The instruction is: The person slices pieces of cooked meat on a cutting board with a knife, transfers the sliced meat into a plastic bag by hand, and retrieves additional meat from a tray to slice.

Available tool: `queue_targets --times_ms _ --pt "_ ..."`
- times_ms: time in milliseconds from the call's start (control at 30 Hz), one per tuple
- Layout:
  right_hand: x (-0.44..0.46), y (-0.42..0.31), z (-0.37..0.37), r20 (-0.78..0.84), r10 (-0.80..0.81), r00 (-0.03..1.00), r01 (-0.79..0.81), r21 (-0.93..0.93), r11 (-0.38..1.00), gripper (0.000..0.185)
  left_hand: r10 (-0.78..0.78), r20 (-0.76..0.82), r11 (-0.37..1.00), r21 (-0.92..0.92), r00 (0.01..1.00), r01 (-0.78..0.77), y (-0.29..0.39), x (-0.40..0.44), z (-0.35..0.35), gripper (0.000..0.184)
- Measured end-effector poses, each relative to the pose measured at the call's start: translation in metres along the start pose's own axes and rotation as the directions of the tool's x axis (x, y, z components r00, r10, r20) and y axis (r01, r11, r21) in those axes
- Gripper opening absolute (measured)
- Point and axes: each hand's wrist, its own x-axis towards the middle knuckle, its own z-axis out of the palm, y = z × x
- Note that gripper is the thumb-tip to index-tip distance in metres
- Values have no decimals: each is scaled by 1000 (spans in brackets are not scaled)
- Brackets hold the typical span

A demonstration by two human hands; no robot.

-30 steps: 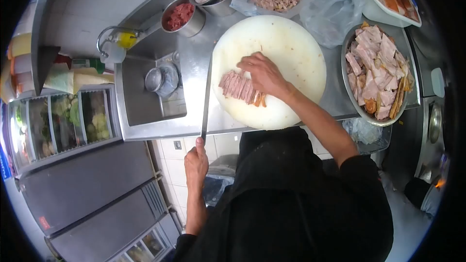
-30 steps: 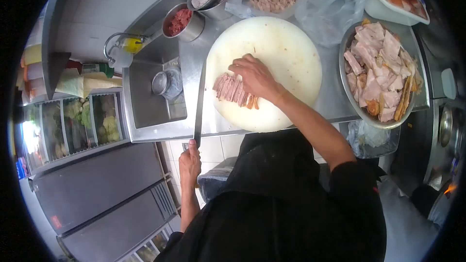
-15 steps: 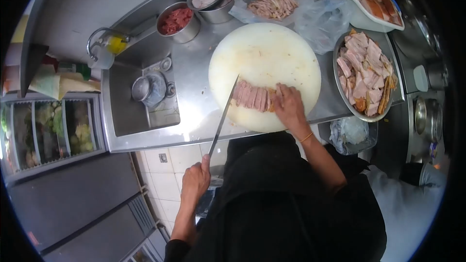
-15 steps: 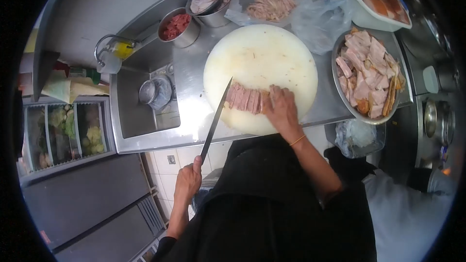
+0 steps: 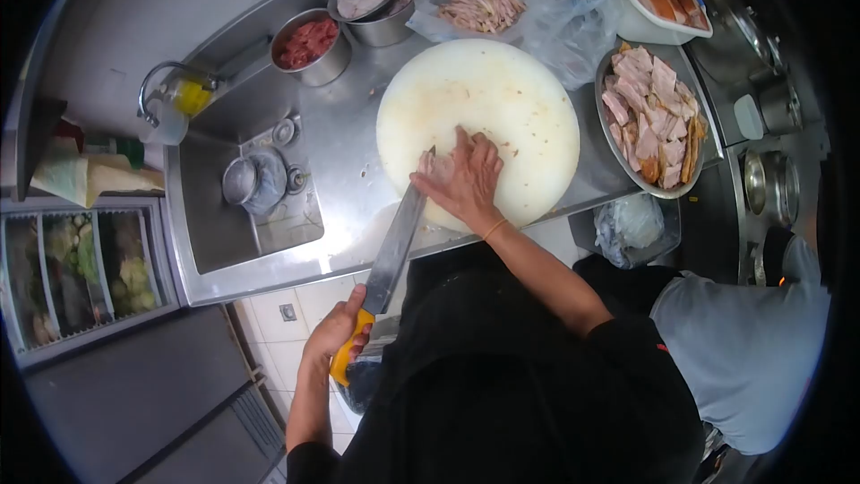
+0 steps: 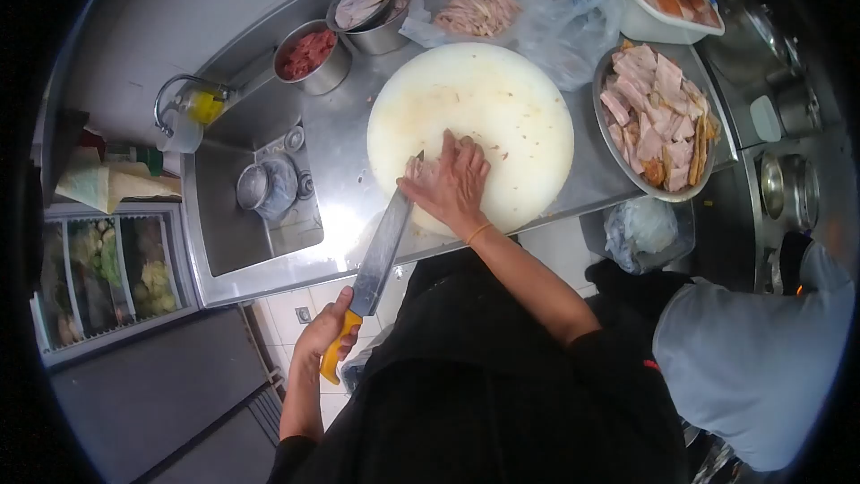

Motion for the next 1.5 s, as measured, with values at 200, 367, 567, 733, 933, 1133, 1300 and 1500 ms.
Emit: queue_targets --times_ms 200,367,567,733,933,1133,1300,1500 --pt "20 4 6 112 -212 971 197 129 972 88 -17 122 992 -122 992 32 -4 17 -7 76" --pt "16 5 3 92 -253 963 235 171 957 72 22 173 986 -166 985 7 6 36 6 74" --pt "12 9 4 -39 -189 981 193 280 940 47 41 278 982 -189 960 13 17 57 28 73" --pt "21 16 -5 -24 -107 994 109 339 935 38 16 244 976 -213 970 37 41 42 44 70" --pt "57 36 -21 -20 -68 998 70 417 906 34 -55 244 958 -260 968 120 89 35 62 68" --pt "167 66 -29 -78 -193 978 208 376 903 34 89 184 945 -327 979 -25 178 50 81 73" --pt "307 117 9 -210 -268 940 321 288 902 34 112 283 856 -514 952 52 254 86 87 74" --pt "425 177 66 -82 26 996 -2 284 959 22 94 313 783 -609 945 124 253 94 101 76"
